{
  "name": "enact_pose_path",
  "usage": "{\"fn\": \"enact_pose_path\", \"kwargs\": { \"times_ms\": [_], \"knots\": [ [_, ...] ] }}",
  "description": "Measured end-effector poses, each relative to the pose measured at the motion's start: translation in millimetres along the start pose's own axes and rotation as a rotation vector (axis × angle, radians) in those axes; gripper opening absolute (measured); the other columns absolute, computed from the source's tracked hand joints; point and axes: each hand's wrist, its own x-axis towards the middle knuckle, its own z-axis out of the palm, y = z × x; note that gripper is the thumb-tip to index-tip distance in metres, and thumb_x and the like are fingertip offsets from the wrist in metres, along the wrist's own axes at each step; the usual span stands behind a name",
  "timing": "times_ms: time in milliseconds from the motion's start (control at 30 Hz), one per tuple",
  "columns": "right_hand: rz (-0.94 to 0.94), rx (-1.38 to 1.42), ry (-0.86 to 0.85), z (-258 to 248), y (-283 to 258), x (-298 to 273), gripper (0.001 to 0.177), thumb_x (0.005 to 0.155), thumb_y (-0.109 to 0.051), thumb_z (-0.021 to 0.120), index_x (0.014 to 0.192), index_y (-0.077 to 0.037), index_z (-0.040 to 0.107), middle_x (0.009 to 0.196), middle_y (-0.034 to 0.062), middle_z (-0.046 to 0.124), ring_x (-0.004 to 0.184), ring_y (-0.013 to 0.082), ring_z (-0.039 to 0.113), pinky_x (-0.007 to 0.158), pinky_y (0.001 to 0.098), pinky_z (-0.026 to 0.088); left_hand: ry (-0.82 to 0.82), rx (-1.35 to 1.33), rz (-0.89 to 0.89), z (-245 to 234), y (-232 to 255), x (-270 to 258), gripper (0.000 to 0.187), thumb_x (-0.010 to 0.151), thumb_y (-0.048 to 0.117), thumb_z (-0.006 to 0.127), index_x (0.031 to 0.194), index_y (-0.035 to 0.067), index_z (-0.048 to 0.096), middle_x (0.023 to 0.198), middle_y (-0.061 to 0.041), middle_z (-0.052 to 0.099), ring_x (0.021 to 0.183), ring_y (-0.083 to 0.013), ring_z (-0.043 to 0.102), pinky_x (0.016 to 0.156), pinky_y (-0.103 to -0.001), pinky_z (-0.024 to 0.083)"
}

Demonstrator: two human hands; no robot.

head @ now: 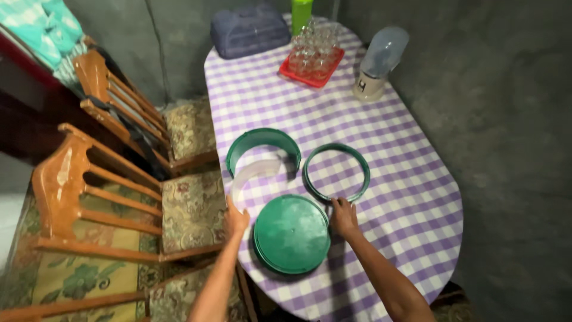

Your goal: The person assembles green plastic components on a table. They fit a curved green ring onto a green circular base, then place a flat green disc on top to form a container-like shape. The person repeats this process with additional identical parts.

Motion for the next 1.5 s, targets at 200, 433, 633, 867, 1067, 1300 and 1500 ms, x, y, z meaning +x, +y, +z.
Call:
{"fn": "enact_pose_path", "kwargs": {
  "times_ms": [200, 433, 633, 867, 1067, 1300, 1500],
  "knots": [
    [0.035, 0.197, 0.044, 0.5, 11.6, -18.1, 0.038, 0.078, -0.011, 0.069, 0.116, -0.007, 0.068, 0.118, 0.021, 0.065, 0.108, 0.0425, 0.062, 0.091, 0.0538, 0.051, 0.094, -0.007, 0.0, 27.1, -26.6, 31.5, 0.067, 0.09, 0.011, 0.061, 0.154, 0.021, 0.043, 0.131, -0.027, 0.062, 0.119, -0.0484, 0.06, 0.1, -0.055, 0.048],
    [0.07, 0.319, -0.054, -3.9, 26.0, -44.5, 0.033, 0.082, -0.009, 0.065, 0.114, -0.006, 0.071, 0.111, 0.0204, 0.066, 0.094, 0.0401, 0.066, 0.083, 0.0483, 0.055, 0.121, -0.291, 0.375, 45.4, -30.8, 62.7, 0.06, 0.086, 0.007, 0.067, 0.143, 0.009, 0.051, 0.127, -0.025, 0.067, 0.119, -0.0434, 0.066, 0.101, -0.048, 0.053],
    [0.144, 0.475, -0.05, -0.3, 12.5, -46.0, 0.032, 0.089, -0.013, 0.064, 0.119, -0.004, 0.072, 0.099, 0.0191, 0.068, 0.086, 0.0358, 0.068, 0.08, 0.0459, 0.055, 0.582, -0.277, 0.451, 52.0, -32.3, 3.6, 0.031, 0.09, 0.014, 0.069, 0.121, 0.008, 0.065, 0.112, -0.019, 0.072, 0.107, -0.0402, 0.07, 0.092, -0.047, 0.056],
    [0.265, 0.384, -0.091, 9.5, -5.5, -42.4, 0.032, 0.081, -0.024, 0.079, 0.104, -0.001, 0.078, 0.094, 0.0209, 0.073, 0.086, 0.0368, 0.07, 0.079, 0.0457, 0.055, 0.215, -0.031, 0.272, 44.7, -54.2, -108.6, 0.048, 0.085, 0.019, 0.074, 0.127, -0.001, 0.065, 0.116, -0.023, 0.066, 0.109, -0.0432, 0.062, 0.092, -0.049, 0.051],
    [0.358, 0.446, -0.186, 13.3, -3.0, -38.7, 0.034, 0.08, -0.022, 0.079, 0.108, -0.003, 0.078, 0.095, 0.0183, 0.077, 0.087, 0.0332, 0.075, 0.081, 0.0416, 0.058, 0.04, -0.047, 0.097, 49.6, -61.4, -122.0, 0.048, 0.085, 0.014, 0.074, 0.131, 0.003, 0.065, 0.124, -0.021, 0.063, 0.115, -0.0384, 0.06, 0.098, -0.046, 0.05],
    [0.426, 0.529, -0.162, 16.6, 9.7, -41.5, 0.031, 0.081, -0.016, 0.083, 0.107, -0.001, 0.077, 0.095, 0.0143, 0.078, 0.083, 0.026, 0.075, 0.077, 0.0386, 0.058, 0.153, -0.232, 0.218, 43.0, -38.4, -125.1, 0.055, 0.08, 0.002, 0.074, 0.134, 0.004, 0.064, 0.122, -0.021, 0.068, 0.109, -0.0389, 0.066, 0.093, -0.043, 0.052],
    [0.437, 1.04, -0.286, -14.1, 62.8, -22.3, 0.041, 0.086, -0.009, 0.076, 0.125, -0.002, 0.068, 0.091, 0.0071, 0.073, 0.08, 0.017, 0.069, 0.064, 0.0333, 0.057, -0.175, -0.78, 0.282, 19.0, 6.4, -113.7, 0.054, 0.094, -0.005, 0.059, 0.147, 0.003, 0.053, 0.114, -0.014, 0.073, 0.095, -0.0209, 0.073, 0.076, -0.03, 0.058]
  ]
}}
